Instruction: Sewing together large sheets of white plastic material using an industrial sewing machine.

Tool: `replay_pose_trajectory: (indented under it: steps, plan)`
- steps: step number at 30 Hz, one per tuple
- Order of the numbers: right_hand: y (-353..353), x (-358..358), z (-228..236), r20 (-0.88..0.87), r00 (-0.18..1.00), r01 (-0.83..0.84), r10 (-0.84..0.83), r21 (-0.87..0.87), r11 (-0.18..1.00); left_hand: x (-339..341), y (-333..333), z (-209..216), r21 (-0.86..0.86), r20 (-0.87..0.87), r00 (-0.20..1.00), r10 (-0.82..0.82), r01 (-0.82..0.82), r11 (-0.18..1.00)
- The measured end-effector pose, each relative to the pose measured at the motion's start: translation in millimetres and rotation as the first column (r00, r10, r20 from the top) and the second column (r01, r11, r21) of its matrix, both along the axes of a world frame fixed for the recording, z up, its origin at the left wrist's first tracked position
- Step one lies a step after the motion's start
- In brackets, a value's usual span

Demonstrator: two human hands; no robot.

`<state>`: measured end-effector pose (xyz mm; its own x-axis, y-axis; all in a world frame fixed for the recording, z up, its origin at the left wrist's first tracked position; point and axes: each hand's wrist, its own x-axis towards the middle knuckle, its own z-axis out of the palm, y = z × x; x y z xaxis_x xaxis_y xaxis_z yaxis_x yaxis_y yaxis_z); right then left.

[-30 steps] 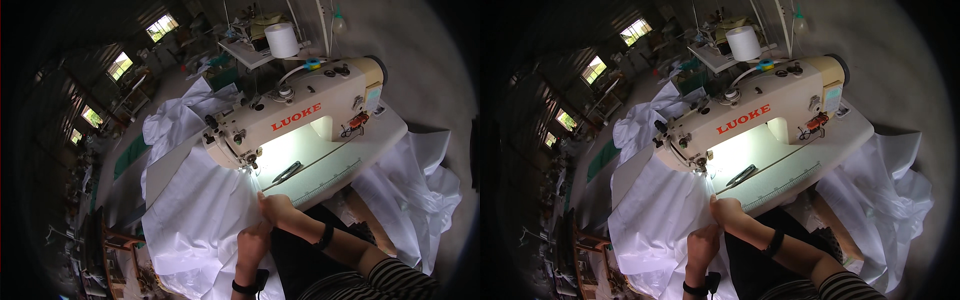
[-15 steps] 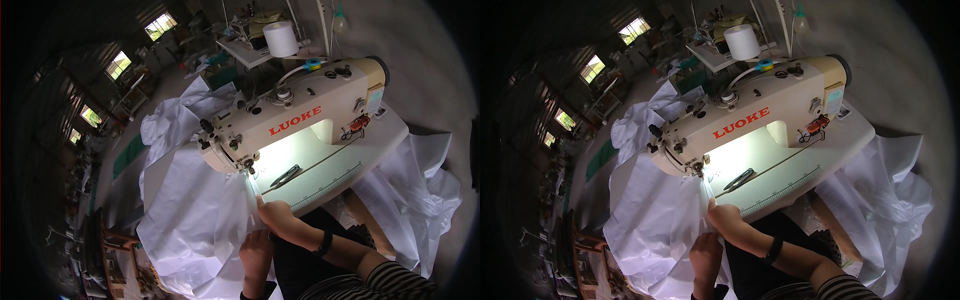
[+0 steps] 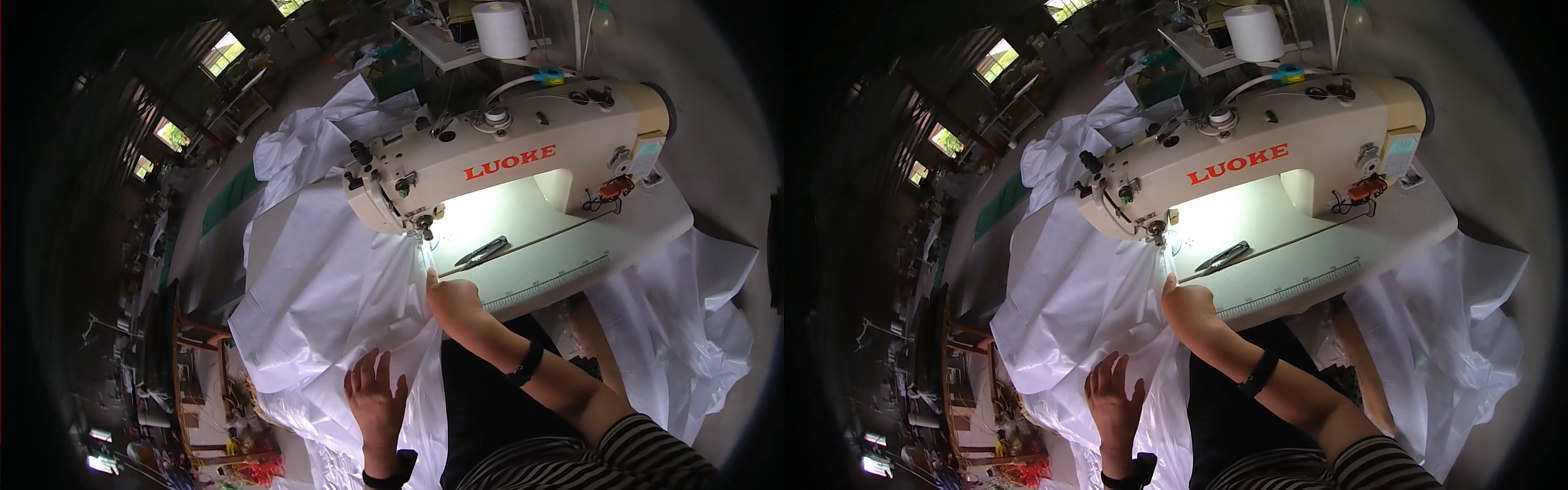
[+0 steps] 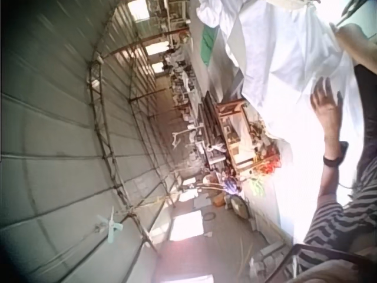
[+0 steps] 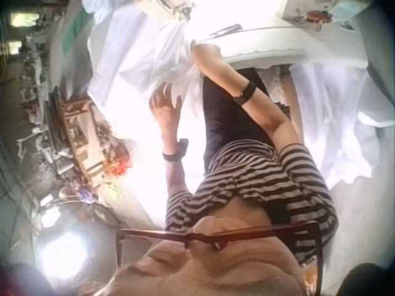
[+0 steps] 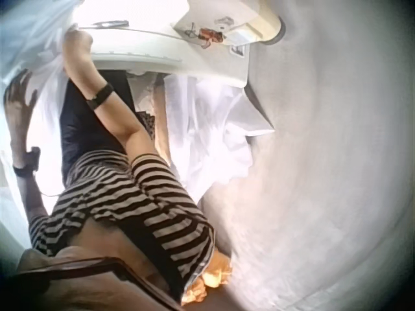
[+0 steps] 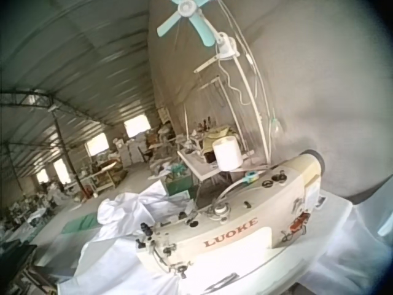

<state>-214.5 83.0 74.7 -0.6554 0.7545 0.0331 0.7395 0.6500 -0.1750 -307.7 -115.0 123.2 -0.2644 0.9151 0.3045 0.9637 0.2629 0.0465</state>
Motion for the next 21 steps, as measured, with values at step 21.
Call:
replay_pose_trajectory:
  steps: [21]
  plan:
    - [7,-13,-15,-0.081,0.989,0.133,-0.124,0.116,0.984,-5,-6,-14,-0.074,-0.012,0.991,-0.136,0.135,0.988]
